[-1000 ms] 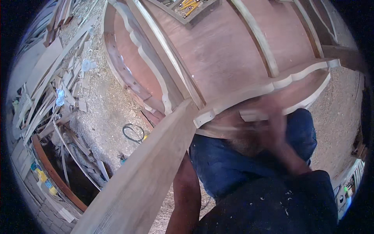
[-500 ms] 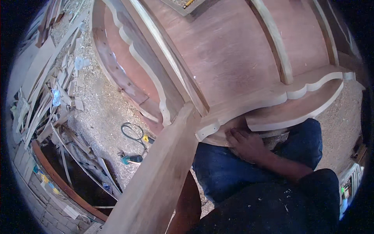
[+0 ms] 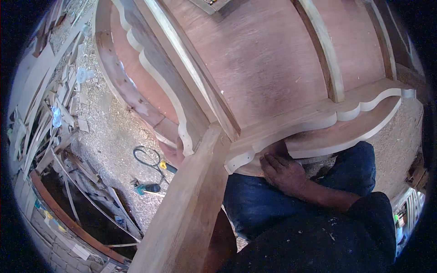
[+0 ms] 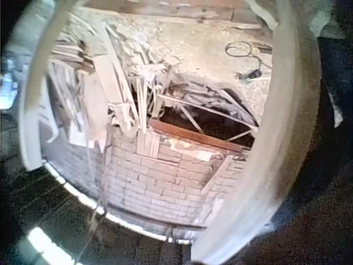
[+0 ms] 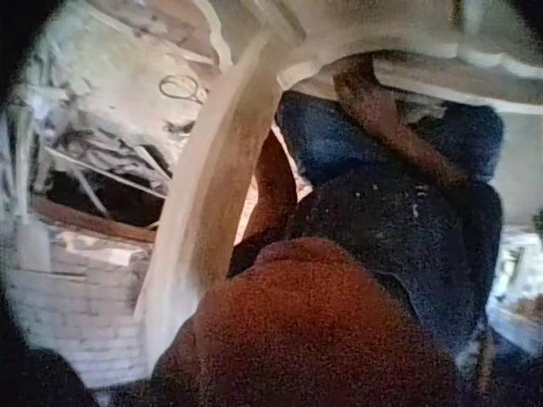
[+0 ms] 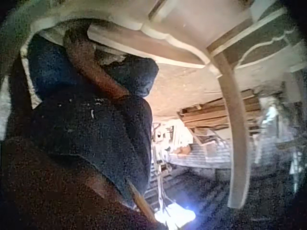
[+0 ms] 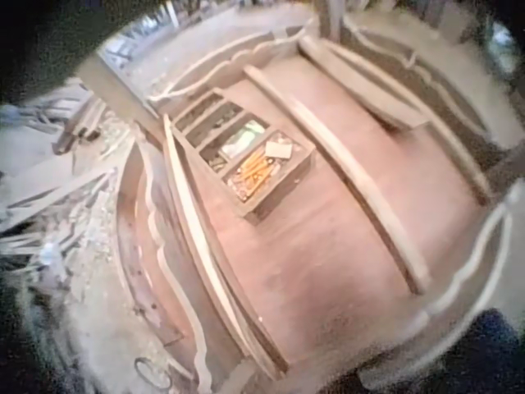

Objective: Sawing a wood plank and fitting curved wooden trims to a furniture frame.

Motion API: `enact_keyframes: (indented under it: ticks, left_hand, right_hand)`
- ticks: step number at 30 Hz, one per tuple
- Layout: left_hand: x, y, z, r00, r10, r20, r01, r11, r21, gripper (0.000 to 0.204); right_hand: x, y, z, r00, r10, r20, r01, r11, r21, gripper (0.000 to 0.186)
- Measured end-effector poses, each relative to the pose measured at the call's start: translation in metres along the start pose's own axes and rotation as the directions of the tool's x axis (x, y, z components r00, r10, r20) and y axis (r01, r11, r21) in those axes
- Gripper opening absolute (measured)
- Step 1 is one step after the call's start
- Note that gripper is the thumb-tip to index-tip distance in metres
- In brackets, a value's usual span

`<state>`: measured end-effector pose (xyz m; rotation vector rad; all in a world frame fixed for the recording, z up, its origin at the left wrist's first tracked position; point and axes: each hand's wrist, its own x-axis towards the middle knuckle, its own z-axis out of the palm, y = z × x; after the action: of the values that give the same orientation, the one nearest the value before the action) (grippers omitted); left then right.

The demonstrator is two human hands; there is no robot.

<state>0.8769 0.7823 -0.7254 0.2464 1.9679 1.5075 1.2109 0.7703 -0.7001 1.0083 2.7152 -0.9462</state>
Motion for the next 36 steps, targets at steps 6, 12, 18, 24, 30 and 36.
enact_keyframes:
  ticks: [6, 12, 18, 24, 30, 36]
  left_hand:
    - [0.043, -0.057, -0.076, 0.977, 0.215, 0.004, -0.192, 0.865, 0.464, 0.054]
    - [0.080, -0.089, -0.115, 0.970, 0.245, 0.007, -0.232, 0.909, 0.346, 0.061]
    - [0.099, -0.096, -0.138, 0.950, 0.307, 0.057, -0.293, 0.817, 0.497, 0.064]
    - [0.112, -0.095, -0.159, 0.929, 0.352, 0.117, -0.344, 0.697, 0.629, 0.067]
    - [0.125, -0.084, -0.163, 0.904, 0.378, 0.198, -0.393, 0.559, 0.730, 0.070]
    - [0.142, -0.125, -0.152, 0.898, 0.343, 0.276, -0.419, 0.474, 0.774, 0.074]
  right_hand:
    - [0.003, -0.004, -0.006, 0.997, 0.000, 0.080, -0.006, 0.997, 0.073, 0.050]
    - [0.008, -0.009, -0.005, 0.999, -0.024, 0.042, 0.025, 0.999, -0.022, 0.049]
    - [0.007, -0.009, -0.008, 1.000, -0.003, 0.031, 0.004, 0.999, -0.031, 0.049]
    - [0.007, -0.013, -0.002, 0.997, 0.029, 0.068, -0.026, 0.999, -0.042, 0.051]
    - [-0.002, 0.007, -0.058, 0.914, 0.179, 0.364, -0.241, 0.961, 0.133, 0.053]
    - [-0.063, 0.029, -0.004, 0.955, 0.244, 0.165, -0.269, 0.952, 0.147, 0.056]
